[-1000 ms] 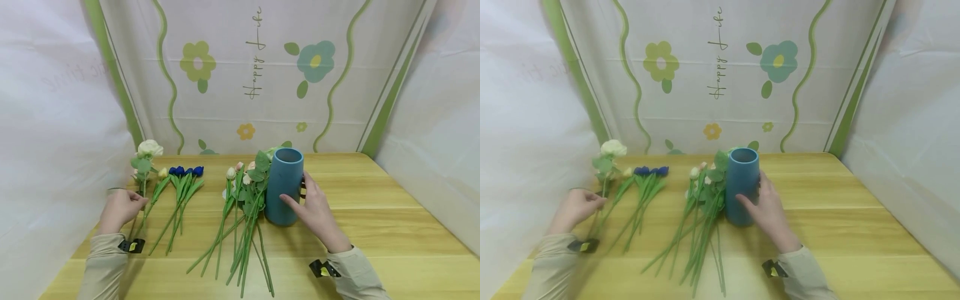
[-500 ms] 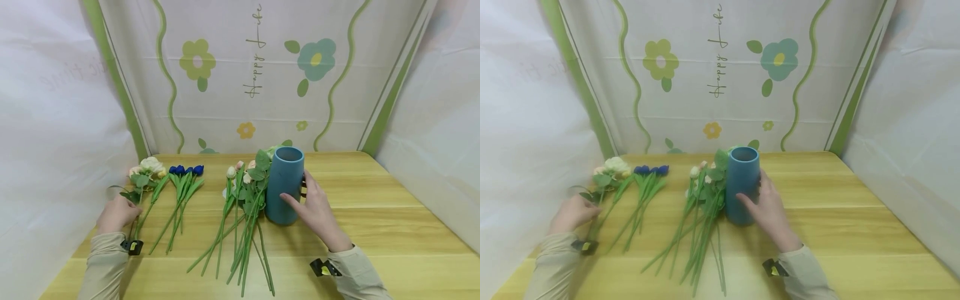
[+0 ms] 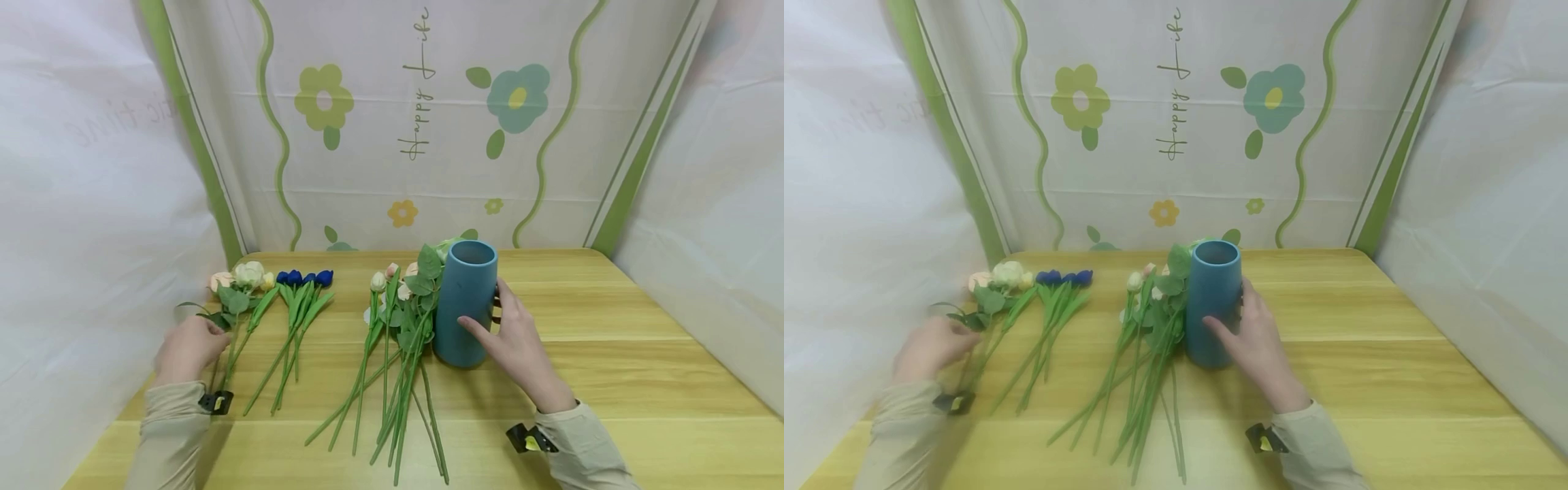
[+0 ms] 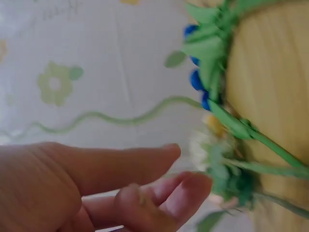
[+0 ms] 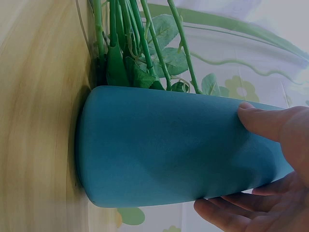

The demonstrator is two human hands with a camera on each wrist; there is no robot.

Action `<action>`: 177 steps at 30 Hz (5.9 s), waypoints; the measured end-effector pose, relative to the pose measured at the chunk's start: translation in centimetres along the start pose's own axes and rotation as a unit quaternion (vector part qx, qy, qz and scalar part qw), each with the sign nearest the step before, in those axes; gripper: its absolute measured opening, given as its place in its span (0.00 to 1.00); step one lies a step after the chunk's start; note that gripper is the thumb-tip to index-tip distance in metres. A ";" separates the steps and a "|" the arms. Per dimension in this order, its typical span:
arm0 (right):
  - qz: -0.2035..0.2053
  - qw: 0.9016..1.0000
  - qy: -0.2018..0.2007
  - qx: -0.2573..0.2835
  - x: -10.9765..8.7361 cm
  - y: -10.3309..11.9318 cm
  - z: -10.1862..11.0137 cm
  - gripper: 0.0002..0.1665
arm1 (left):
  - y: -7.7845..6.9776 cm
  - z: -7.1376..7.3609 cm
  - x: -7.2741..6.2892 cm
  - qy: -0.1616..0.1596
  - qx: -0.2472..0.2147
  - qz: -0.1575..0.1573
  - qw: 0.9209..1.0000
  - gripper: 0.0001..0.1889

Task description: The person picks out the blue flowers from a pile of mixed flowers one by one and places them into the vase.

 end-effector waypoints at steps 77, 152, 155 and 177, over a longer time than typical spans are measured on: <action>-0.017 1.000 0.002 0.017 -0.2 0.2 0.0 0.58 | -7.0 -5.5 1.1 -0.071 -0.026 -0.123 0.990 0.18; 0.044 0.950 0.095 0.293 -2.2 6.9 -2.2 0.10 | -24.6 -9.0 -9.6 -0.247 -0.082 -0.520 0.813 0.04; 0.045 0.950 0.092 0.296 -2.2 6.8 -2.3 0.10 | -24.6 -9.0 -9.6 -0.249 -0.080 -0.521 0.813 0.04; 0.059 0.951 0.076 0.293 -2.2 6.5 -2.4 0.09 | -24.4 -9.7 -9.4 -0.237 -0.072 -0.512 0.823 0.05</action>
Point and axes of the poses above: each hand's wrist, its own x-axis towards the middle knuckle, its own z-axis out of the back of the hand, y = z × x, the point moved 6 cm from there along x, towards the middle knuckle, and after that the axes turned 4 degrees about -z, right-handed, at the moved point
